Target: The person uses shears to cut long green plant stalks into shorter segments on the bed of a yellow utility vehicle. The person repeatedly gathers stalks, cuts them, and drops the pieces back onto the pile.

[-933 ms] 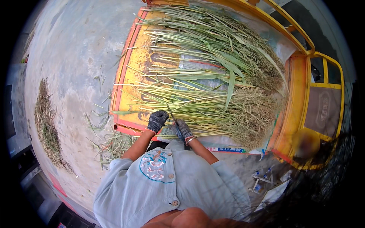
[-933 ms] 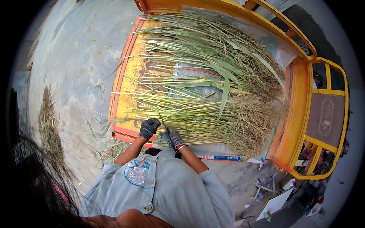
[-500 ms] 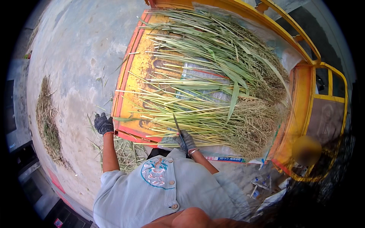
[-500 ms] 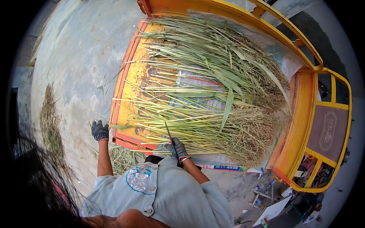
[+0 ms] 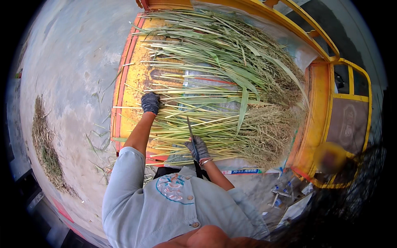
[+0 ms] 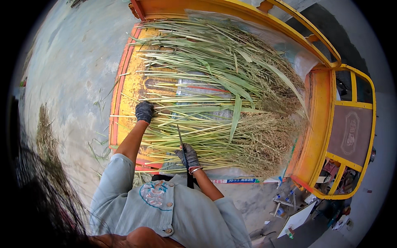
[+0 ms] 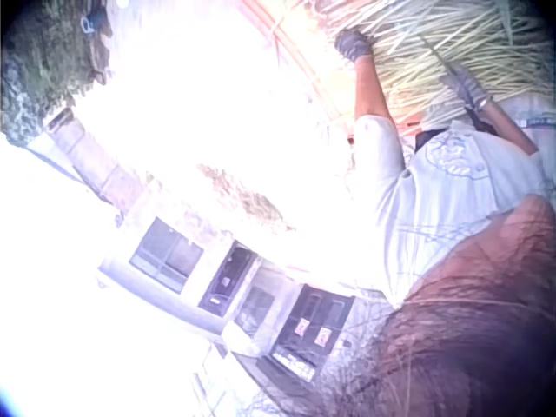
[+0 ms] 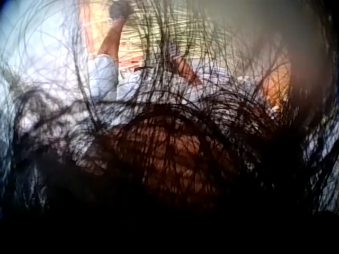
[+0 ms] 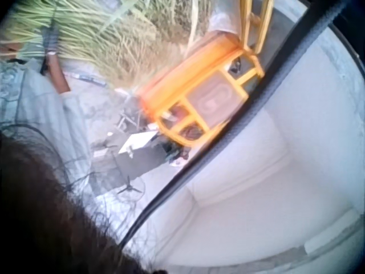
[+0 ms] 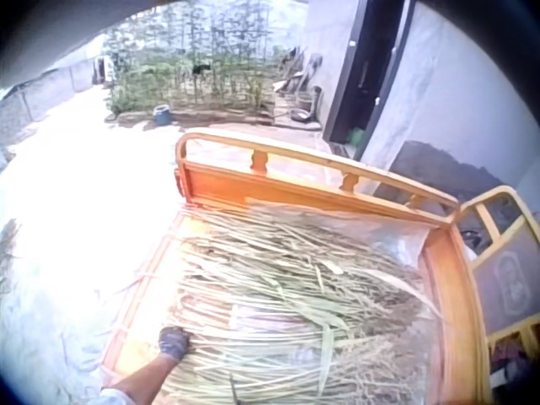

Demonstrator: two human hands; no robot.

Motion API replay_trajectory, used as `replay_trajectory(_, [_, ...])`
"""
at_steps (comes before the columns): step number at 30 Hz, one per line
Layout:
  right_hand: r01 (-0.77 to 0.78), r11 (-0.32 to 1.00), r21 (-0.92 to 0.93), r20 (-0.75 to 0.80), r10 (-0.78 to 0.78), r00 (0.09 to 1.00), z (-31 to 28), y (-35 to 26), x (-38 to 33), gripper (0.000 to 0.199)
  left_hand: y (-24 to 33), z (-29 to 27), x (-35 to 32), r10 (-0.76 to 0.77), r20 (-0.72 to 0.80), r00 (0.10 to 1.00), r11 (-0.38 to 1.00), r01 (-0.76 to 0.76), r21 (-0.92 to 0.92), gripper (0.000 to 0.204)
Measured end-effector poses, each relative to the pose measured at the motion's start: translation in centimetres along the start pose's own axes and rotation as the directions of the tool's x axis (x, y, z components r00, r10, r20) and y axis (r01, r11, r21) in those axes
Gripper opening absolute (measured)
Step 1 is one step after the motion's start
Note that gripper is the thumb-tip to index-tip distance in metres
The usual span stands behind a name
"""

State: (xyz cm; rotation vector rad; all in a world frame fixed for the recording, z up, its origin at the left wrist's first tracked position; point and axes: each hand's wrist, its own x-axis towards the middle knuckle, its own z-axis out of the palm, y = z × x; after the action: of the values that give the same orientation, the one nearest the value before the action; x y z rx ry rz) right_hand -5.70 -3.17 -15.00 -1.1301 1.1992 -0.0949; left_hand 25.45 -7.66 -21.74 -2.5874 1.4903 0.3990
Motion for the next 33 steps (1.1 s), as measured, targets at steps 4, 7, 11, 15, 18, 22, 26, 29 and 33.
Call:
replay_trajectory(4, [0.152, 0.978, -0.144, 0.078, -0.142, 0.987, 0.7, -0.5, 0.0, 0.042, -0.5, -4.3, -1.8, 0.028, 0.113, 0.993, 0.994, -0.015, -0.111, 0.016])
replay_trajectory(7, [0.108, 0.962, -0.252, 0.188, -0.061, 0.980, 2.7, -3.3, -0.3, 0.049, -1.4, -7.9, -5.3, 0.062, 0.143, 0.988, 0.983, -0.035, -0.181, 0.016])
replay_trajectory(11, [0.133, 0.952, -0.275, 0.261, -0.059, 0.964, 5.9, -1.9, 0.9, 0.064, -2.3, -8.3, -11.1, 0.142, -0.063, 0.988, 0.859, -0.154, -0.489, 0.019])
replay_trajectory(15, [0.184, 0.930, -0.318, 0.235, -0.111, 0.966, 7.6, -3.7, 0.3, 0.056, -0.9, -7.5, -15.2, 0.158, -0.020, 0.987, 0.769, -0.136, -0.624, 0.017])
replay_trajectory(18, [0.120, 0.915, -0.384, 0.202, -0.043, 0.978, 7.7, -3.6, -0.4, 0.043, -0.4, -6.5, -16.9, 0.154, 0.010, 0.988, 0.804, -0.120, -0.583, 0.019])
replay_trajectory(22, [0.196, 0.917, -0.346, 0.189, -0.137, 0.972, 7.3, -1.3, -1.8, 0.037, -1.1, -5.0, -18.5, 0.193, -0.045, 0.980, 0.692, -0.169, -0.702, 0.019])
replay_trajectory(26, [0.297, 0.882, -0.365, 0.240, -0.219, 0.946, 6.4, -0.1, -2.5, 0.037, -8.9, -4.2, -20.5, -0.086, 0.130, 0.988, 0.839, 0.142, -0.526, 0.021])
replay_trajectory(29, [0.284, 0.923, -0.261, 0.221, -0.229, 0.948, 5.0, 1.4, -2.8, 0.032, -14.9, -7.9, -21.4, -0.740, -0.174, 0.650, 0.631, 0.760, 0.159, 0.034])
replay_trajectory(33, [0.116, 0.987, -0.115, 0.105, -0.104, 0.989, 3.1, 3.1, -0.9, 0.025, -17.5, -8.8, -15.8, -0.471, -0.377, 0.797, 0.840, 0.536, 0.085, 0.028])
